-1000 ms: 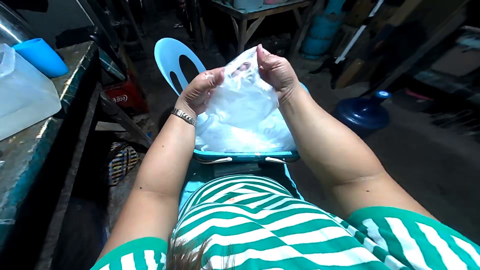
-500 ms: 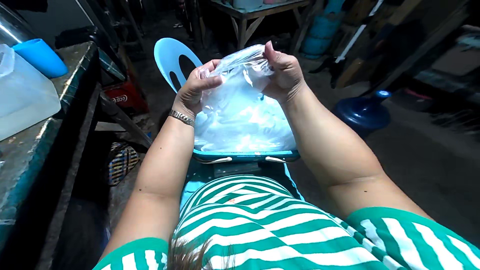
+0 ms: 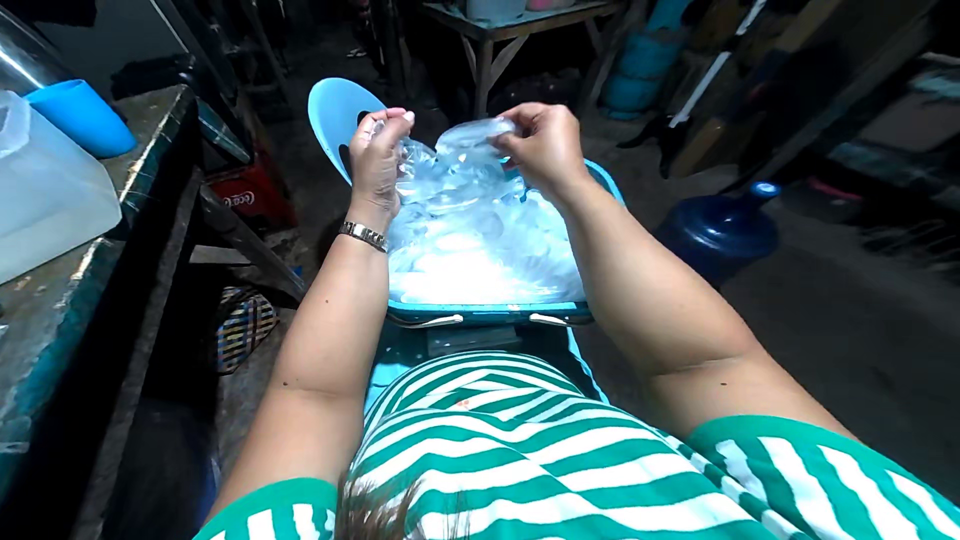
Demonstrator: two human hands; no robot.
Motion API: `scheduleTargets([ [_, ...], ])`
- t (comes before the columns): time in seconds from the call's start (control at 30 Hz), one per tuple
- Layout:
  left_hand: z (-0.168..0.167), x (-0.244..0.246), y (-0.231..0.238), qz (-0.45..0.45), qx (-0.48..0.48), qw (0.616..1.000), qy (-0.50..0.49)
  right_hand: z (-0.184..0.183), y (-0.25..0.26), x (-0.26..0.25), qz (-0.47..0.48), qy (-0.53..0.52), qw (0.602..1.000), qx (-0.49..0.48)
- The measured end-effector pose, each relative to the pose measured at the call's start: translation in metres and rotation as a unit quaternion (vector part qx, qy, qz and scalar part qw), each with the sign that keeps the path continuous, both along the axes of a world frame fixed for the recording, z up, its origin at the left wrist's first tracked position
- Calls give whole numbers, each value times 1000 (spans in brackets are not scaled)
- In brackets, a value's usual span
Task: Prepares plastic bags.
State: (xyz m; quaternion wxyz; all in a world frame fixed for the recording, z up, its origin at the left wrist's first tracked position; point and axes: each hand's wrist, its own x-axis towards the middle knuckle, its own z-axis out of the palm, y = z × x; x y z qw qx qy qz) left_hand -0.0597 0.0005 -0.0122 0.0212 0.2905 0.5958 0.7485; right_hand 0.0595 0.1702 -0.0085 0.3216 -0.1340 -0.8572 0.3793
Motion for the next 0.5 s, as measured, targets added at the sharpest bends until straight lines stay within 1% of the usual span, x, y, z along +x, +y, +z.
scheduleTargets([
  [0.03,2,2,-1,-12,36,999,-17,-1,-6,0,9,-35,999,24],
  [0.07,3,2,-2,-26,60,997,-30,-4,-13,0,38,-71,995,57],
  [0.13,5,4,-3,-45,94,993,-52,-16,-28,-4,138,-152,969,135],
  [0.17,5,5,-4,-55,106,991,-65,-21,-38,-5,194,-207,943,172],
  [0.23,5,6,-4,-73,112,987,-85,-25,-58,-8,289,-328,868,235],
  [0.27,5,6,-4,-81,106,987,-86,-28,-64,-11,314,-367,837,259],
  [0.3,4,6,-4,-88,97,988,-80,-32,-68,-13,324,-380,823,272],
  [0.33,3,5,-4,-94,85,990,-68,-38,-67,-17,324,-366,826,281],
  [0.37,3,5,-4,-100,75,991,-52,-43,-62,-21,316,-322,845,288],
  [0.4,2,4,-3,-104,66,992,-38,-41,-59,-21,298,-288,864,285],
  [0.43,2,4,-3,-104,63,992,-29,-35,-55,-20,281,-253,885,270],
  [0.5,1,1,-1,-99,66,993,-27,-24,-44,-18,242,-176,931,209],
])
